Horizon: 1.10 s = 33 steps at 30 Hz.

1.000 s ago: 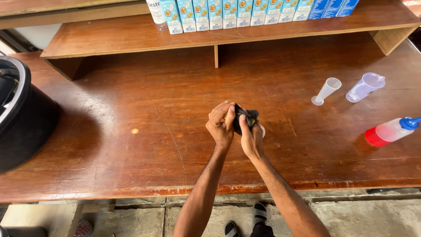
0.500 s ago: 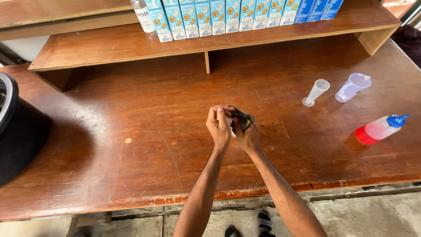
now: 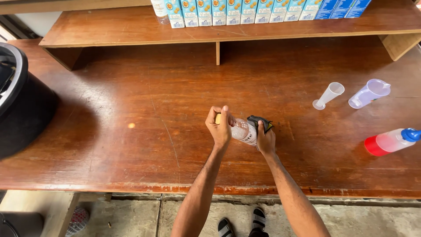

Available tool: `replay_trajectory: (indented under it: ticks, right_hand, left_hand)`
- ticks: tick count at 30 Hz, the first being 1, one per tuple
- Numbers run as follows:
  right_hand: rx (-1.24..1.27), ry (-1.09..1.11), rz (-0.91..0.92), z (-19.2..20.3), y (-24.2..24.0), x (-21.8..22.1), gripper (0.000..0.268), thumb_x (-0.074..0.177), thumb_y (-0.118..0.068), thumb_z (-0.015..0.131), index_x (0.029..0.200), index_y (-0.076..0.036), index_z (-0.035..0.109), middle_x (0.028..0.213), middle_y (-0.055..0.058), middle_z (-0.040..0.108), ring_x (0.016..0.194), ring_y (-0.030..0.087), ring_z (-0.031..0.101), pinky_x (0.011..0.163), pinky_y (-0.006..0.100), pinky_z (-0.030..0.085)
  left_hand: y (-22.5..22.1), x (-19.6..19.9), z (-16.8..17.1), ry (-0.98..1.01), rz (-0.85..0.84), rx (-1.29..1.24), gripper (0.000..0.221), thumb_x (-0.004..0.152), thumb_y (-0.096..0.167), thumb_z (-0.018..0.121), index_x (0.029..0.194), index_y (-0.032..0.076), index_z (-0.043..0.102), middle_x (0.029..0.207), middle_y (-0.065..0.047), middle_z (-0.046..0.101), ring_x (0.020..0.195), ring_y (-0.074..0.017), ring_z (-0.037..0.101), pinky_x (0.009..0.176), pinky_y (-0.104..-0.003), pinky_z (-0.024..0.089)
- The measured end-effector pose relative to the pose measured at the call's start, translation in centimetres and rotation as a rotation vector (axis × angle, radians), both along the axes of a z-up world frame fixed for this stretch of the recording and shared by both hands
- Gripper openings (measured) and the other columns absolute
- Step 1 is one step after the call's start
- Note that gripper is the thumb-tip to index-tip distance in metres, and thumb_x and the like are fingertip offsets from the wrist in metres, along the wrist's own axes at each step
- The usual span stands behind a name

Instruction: The person is cleaning glass syrup bottles using a cloth and organizing them on a wooden counter.

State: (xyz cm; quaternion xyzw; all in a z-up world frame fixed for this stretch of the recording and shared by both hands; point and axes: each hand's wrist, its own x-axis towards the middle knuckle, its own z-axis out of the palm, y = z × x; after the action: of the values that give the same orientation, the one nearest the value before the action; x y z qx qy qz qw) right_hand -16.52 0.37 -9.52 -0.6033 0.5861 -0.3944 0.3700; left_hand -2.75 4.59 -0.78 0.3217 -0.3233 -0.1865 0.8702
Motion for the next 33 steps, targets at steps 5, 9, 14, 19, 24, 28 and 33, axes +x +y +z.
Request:
replay_trajectory:
  ticks: [5,9,14,19,24,28,33]
  right_hand:
    - [0.145,0.054,-0.038,-0.4,0.2,-0.8,0.070,0.102,-0.059,0.047,0.102,0.006,0.072,0.098,0.028,0.072,0.111,0.042,0.065,0.102,0.053,0.045]
    - [0.181,-0.060,-0.077,-1.8,1.2,-0.8,0.070,0.099,-0.059,0.050,0.111,0.007,0.070,0.110,0.030,0.070,0.120,0.042,0.060,0.101,0.053,0.044]
    - [0.055,-0.305,-0.067,3.0,4.6,0.9,0.062,0.101,-0.052,0.056,0.116,0.006,0.069,0.113,0.029,0.069,0.120,0.040,0.061,0.101,0.051,0.046]
    - [-0.071,-0.356,0.025,7.5,6.6,1.7,0.055,0.102,-0.052,0.058,0.106,0.001,0.072,0.098,0.022,0.070,0.101,0.028,0.065,0.090,0.047,0.051]
    - [-0.022,-0.460,0.150,7.9,6.5,2.4,0.060,0.103,-0.058,0.050,0.104,-0.001,0.067,0.088,0.011,0.063,0.083,0.021,0.063,0.071,0.038,0.061]
    - [-0.228,-0.355,0.216,10.8,7.8,2.3,0.049,0.106,-0.045,0.051,0.101,0.000,0.069,0.089,0.018,0.066,0.088,0.026,0.065,0.080,0.050,0.054]
    - [-0.755,-0.134,0.221,6.5,4.5,1.2,0.028,0.104,-0.023,0.059,0.117,0.000,0.067,0.110,0.023,0.070,0.105,0.045,0.065,0.091,0.052,0.050]
  left_hand:
    - [0.1,-0.2,-1.1,0.000,-0.086,-0.039,0.026,0.094,0.002,0.064,0.072,0.004,0.050,0.043,-0.008,0.044,0.036,-0.0162,0.051,0.043,-0.030,0.050]
    - [0.8,-0.6,-0.9,-0.076,-0.132,-0.040,0.025,0.089,0.002,0.064,0.069,0.004,0.050,0.043,-0.009,0.047,0.037,-0.0184,0.052,0.045,-0.030,0.049]
    - [1.7,-1.5,0.6,-0.299,-0.020,0.003,0.022,0.088,0.010,0.065,0.071,0.008,0.052,0.071,-0.014,0.067,0.070,-0.0215,0.064,0.069,-0.031,0.048]
    - [2.6,-1.8,2.1,-0.425,0.066,0.002,0.027,0.096,0.015,0.060,0.072,0.010,0.049,0.097,-0.015,0.072,0.101,-0.0313,0.067,0.090,-0.036,0.047]
    - [2.5,-1.9,1.8,-0.508,0.135,0.023,0.025,0.099,0.016,0.060,0.078,0.008,0.050,0.103,-0.017,0.067,0.104,-0.0346,0.064,0.093,-0.042,0.046]
    - [2.1,-1.8,1.8,-0.542,0.144,0.051,0.024,0.098,0.015,0.062,0.079,0.008,0.049,0.103,-0.015,0.061,0.099,-0.0321,0.062,0.088,-0.040,0.049]
    - [0.1,-0.7,-1.1,-0.547,0.116,0.074,0.023,0.098,0.015,0.063,0.080,0.008,0.049,0.086,-0.010,0.046,0.080,-0.0257,0.055,0.077,-0.038,0.046]
